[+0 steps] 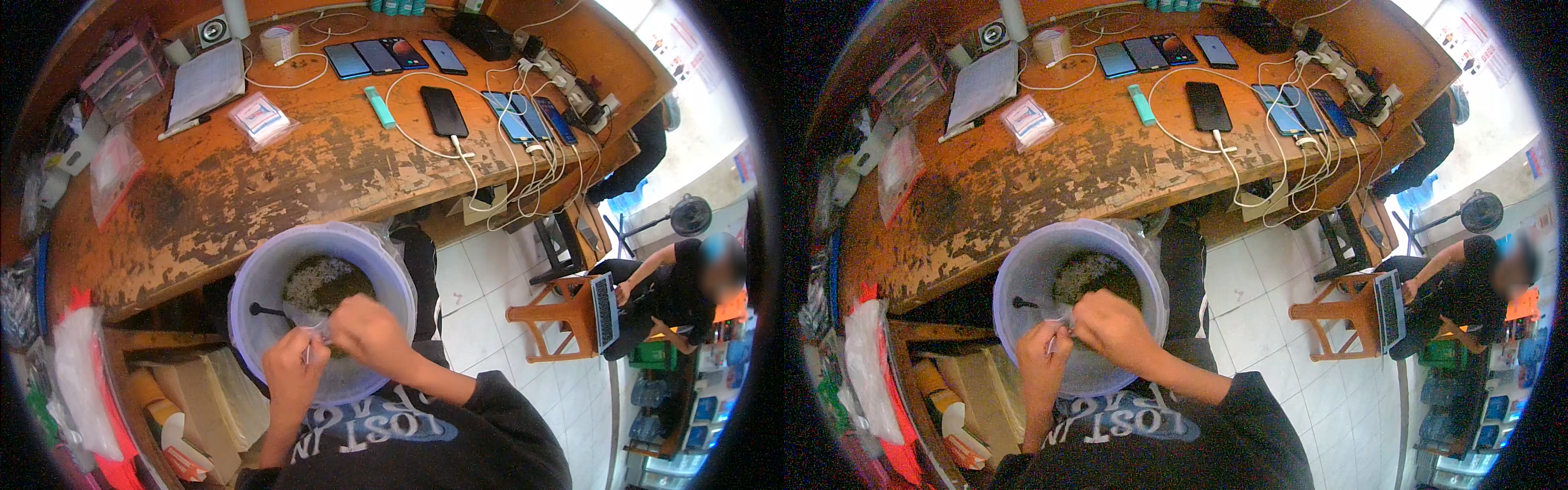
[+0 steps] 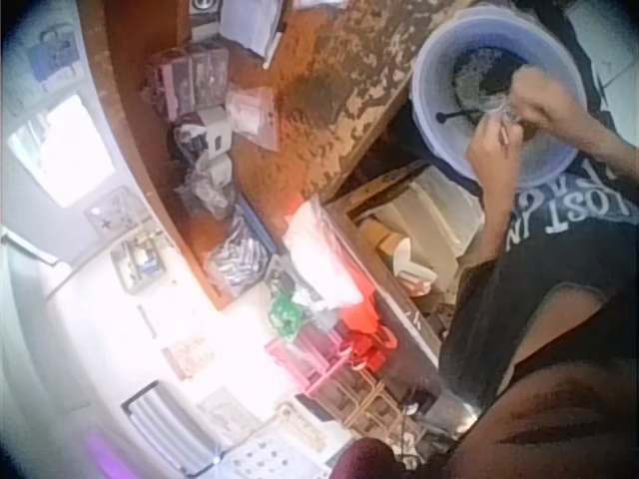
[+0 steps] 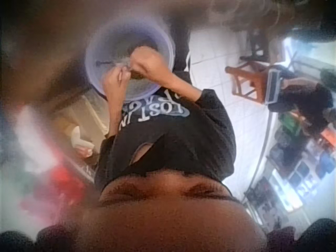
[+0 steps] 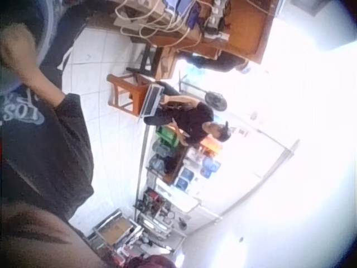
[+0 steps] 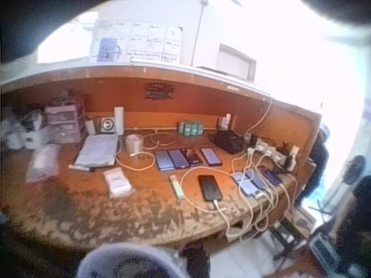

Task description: The person scoops green dried herbs from a large plastic bucket using a small black spoon and transfers them into small clear plastic bags. The person seals each bag and places it on the wooden table. The process is repeated multiple times throughout the clip.

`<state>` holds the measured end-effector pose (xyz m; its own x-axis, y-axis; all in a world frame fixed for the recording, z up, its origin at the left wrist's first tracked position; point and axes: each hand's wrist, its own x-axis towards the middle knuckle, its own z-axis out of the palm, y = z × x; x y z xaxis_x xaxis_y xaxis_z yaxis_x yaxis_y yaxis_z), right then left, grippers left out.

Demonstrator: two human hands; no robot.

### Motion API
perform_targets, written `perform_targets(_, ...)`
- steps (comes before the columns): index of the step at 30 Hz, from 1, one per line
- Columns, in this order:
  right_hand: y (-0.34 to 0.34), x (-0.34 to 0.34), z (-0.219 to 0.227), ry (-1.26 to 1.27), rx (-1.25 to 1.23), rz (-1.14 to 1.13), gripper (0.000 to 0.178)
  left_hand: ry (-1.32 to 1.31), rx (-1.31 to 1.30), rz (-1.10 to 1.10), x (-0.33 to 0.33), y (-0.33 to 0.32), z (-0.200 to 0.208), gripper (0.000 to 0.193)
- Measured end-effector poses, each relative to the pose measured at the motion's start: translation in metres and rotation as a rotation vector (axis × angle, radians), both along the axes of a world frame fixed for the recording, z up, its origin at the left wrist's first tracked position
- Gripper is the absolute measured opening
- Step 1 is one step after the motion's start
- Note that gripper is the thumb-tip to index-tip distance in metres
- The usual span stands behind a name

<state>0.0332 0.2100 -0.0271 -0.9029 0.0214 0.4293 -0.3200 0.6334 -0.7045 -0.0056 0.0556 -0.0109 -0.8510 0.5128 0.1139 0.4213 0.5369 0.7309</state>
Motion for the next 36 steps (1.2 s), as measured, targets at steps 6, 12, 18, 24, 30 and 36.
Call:
perform_targets(6, -0.002, -0.022, 0.002, 0.055, -0.073, -0.213, 0.012, 0.087, 0.098, 0.043, 0.007, 0.007, -0.004, 0.011)
perform_targets(12, 0.004, -0.048, 0.001, 0.013, -0.039, -0.267, 0.014, 0.354, 0.133, -0.064, 0.029, 0.038, 0.005, 0.039)
perform_targets(18, 0.004, -0.057, 0.01, -0.006, -0.097, -0.327, 0.015, 0.384, 0.008, -0.61, 0.061, 0.024, -0.023, 0.051)
perform_targets(24, 0.007, -0.055, 0.013, -0.053, -0.185, -0.349, 0.016, 0.482, 0.139, -0.336, 0.037, 0.018, -0.021, 0.044)
perform_targets(30, 0.003, -0.056, 0.021, -0.113, -0.215, -0.35, 0.018, 0.523, 0.053, -0.598, 0.052, 0.015, -0.021, 0.039)
perform_targets(36, 0.002, -0.057, 0.018, -0.101, -0.249, -0.335, 0.017, 0.442, 0.21, -0.319, 0.032, 0.013, -0.018, 0.037)
